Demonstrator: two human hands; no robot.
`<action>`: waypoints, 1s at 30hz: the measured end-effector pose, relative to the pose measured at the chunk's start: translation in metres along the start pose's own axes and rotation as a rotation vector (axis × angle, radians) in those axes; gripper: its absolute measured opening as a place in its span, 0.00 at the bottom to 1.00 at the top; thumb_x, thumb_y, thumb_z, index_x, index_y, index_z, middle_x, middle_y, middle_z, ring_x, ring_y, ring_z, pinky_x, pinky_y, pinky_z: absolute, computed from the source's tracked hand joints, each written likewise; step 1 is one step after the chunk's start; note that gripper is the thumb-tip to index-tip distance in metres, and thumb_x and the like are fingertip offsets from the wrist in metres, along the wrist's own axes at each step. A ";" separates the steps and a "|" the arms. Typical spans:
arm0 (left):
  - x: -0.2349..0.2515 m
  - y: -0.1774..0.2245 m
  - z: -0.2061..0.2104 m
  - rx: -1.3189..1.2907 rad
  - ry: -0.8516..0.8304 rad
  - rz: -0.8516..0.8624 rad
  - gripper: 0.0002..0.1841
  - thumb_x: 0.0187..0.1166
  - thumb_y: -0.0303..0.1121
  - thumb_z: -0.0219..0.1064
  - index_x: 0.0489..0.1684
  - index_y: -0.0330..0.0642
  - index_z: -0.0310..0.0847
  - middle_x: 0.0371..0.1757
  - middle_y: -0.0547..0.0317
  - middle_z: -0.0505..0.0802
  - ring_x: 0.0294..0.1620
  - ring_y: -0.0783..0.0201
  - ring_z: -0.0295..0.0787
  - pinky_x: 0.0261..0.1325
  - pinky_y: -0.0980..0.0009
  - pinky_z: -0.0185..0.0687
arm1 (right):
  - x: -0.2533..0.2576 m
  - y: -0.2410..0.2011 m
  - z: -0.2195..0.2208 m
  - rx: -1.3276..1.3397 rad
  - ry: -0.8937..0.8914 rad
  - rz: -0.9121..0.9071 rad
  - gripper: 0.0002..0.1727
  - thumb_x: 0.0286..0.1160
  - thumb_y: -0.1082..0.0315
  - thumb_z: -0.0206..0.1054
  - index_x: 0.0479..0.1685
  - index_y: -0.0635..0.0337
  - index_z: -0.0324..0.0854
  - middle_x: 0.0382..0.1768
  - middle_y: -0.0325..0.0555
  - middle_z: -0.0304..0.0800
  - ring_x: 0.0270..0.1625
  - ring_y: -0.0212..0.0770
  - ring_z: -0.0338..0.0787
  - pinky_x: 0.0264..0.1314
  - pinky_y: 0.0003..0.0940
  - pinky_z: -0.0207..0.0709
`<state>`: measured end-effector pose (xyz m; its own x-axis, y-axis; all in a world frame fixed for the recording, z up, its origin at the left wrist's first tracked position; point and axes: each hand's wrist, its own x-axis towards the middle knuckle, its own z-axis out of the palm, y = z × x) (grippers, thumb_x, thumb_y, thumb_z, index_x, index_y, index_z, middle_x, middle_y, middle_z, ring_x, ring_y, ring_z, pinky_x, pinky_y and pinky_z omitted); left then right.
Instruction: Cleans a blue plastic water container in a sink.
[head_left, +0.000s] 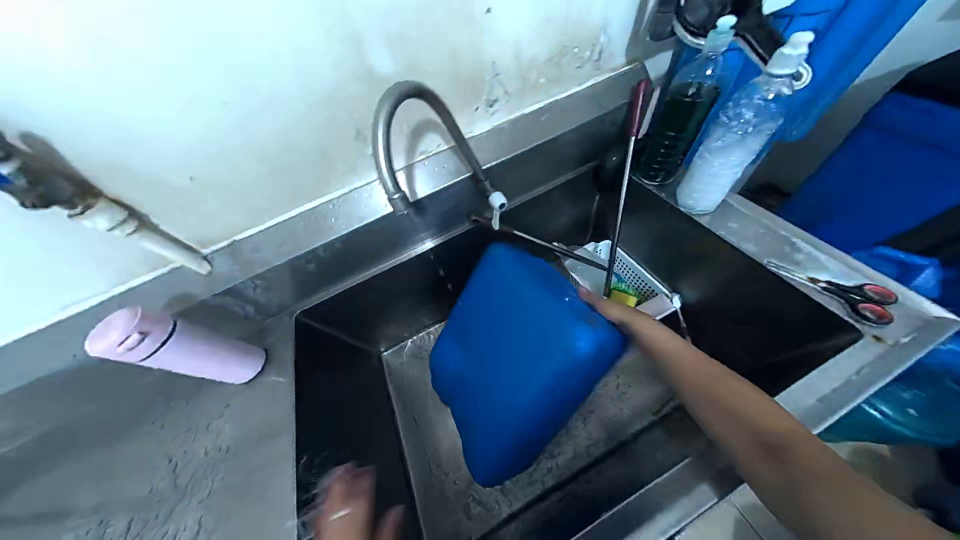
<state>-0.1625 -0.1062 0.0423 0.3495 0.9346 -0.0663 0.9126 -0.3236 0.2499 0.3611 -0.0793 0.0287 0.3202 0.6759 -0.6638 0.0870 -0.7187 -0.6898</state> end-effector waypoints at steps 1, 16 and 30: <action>0.010 0.059 0.012 -0.078 -0.148 0.125 0.33 0.78 0.43 0.71 0.78 0.29 0.76 0.84 0.27 0.72 0.87 0.28 0.64 0.86 0.32 0.56 | -0.004 -0.028 0.010 -0.135 -0.017 -0.085 0.45 0.89 0.34 0.47 0.79 0.72 0.72 0.79 0.71 0.73 0.84 0.63 0.72 0.86 0.62 0.60; 0.019 0.204 -0.004 -1.004 0.076 0.061 0.50 0.79 0.61 0.51 0.89 0.23 0.47 0.91 0.22 0.51 0.91 0.36 0.52 0.84 0.44 0.61 | -0.080 -0.110 0.105 -0.535 -0.012 -0.303 0.46 0.88 0.34 0.45 0.92 0.63 0.54 0.85 0.70 0.64 0.87 0.67 0.67 0.86 0.67 0.60; 0.134 0.191 -0.042 0.036 -0.054 0.914 0.19 0.72 0.32 0.72 0.60 0.33 0.89 0.69 0.33 0.88 0.78 0.34 0.78 0.82 0.34 0.61 | -0.097 -0.122 0.119 -0.660 -0.139 -1.103 0.26 0.94 0.56 0.45 0.81 0.55 0.77 0.88 0.52 0.68 0.94 0.58 0.56 0.91 0.70 0.39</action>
<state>0.0502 -0.0365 0.1215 0.9475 0.3048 0.0971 0.2819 -0.9390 0.1969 0.2067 -0.0373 0.1430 -0.3153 0.9426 0.1098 0.7003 0.3092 -0.6434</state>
